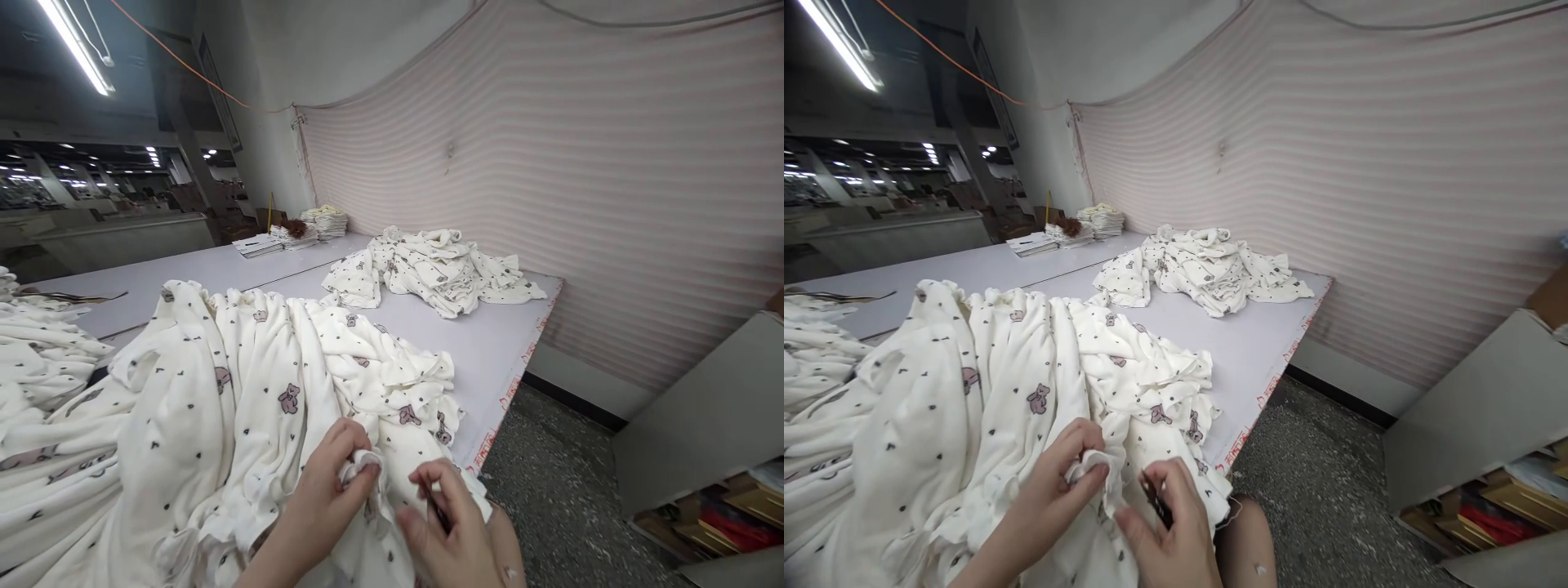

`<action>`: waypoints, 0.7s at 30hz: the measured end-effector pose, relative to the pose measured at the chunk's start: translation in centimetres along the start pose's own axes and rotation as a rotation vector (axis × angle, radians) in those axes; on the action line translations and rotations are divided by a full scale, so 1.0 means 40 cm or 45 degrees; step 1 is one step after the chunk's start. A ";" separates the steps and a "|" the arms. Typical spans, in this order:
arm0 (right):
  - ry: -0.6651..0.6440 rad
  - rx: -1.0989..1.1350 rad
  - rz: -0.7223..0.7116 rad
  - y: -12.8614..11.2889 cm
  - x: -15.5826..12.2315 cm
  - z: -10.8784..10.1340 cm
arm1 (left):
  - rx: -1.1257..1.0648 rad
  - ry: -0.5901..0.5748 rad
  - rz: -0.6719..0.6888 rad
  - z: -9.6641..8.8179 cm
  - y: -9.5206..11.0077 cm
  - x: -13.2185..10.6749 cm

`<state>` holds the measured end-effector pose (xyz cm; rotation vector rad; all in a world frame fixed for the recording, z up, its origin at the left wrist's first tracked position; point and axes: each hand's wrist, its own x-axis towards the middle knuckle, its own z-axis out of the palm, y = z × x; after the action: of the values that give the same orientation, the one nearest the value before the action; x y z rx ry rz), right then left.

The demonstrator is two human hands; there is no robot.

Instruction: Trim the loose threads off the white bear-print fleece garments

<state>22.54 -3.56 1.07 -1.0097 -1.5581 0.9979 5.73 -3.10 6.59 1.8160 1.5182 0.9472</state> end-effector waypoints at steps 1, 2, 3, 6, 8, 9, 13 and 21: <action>-0.008 -0.047 0.027 0.013 -0.015 0.005 | -0.021 0.050 -0.010 0.004 -0.008 -0.006; -0.025 -0.097 0.039 0.025 -0.026 0.008 | -0.044 0.085 -0.010 0.007 -0.015 -0.014; -0.037 -0.145 0.035 0.033 -0.033 0.009 | -0.065 0.109 0.009 0.009 -0.022 -0.021; -0.055 -0.220 -0.033 0.037 -0.027 -0.004 | -0.119 0.122 0.188 0.013 -0.035 -0.041; -0.073 -0.258 -0.040 0.026 -0.013 -0.022 | -0.074 0.058 0.352 0.015 -0.043 -0.050; -0.080 -0.291 -0.036 0.018 -0.007 -0.032 | -0.015 0.034 0.435 0.017 -0.047 -0.054; -0.111 -0.478 -0.048 -0.016 -0.003 -0.057 | 0.205 0.205 0.710 0.024 -0.067 -0.064; -0.477 -0.299 -0.025 -0.033 0.009 -0.085 | 0.283 0.163 0.756 0.017 -0.084 -0.077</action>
<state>25.62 -3.23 3.00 -1.0026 -2.0276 1.0500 4.05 -5.52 3.03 2.4829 1.2050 1.2170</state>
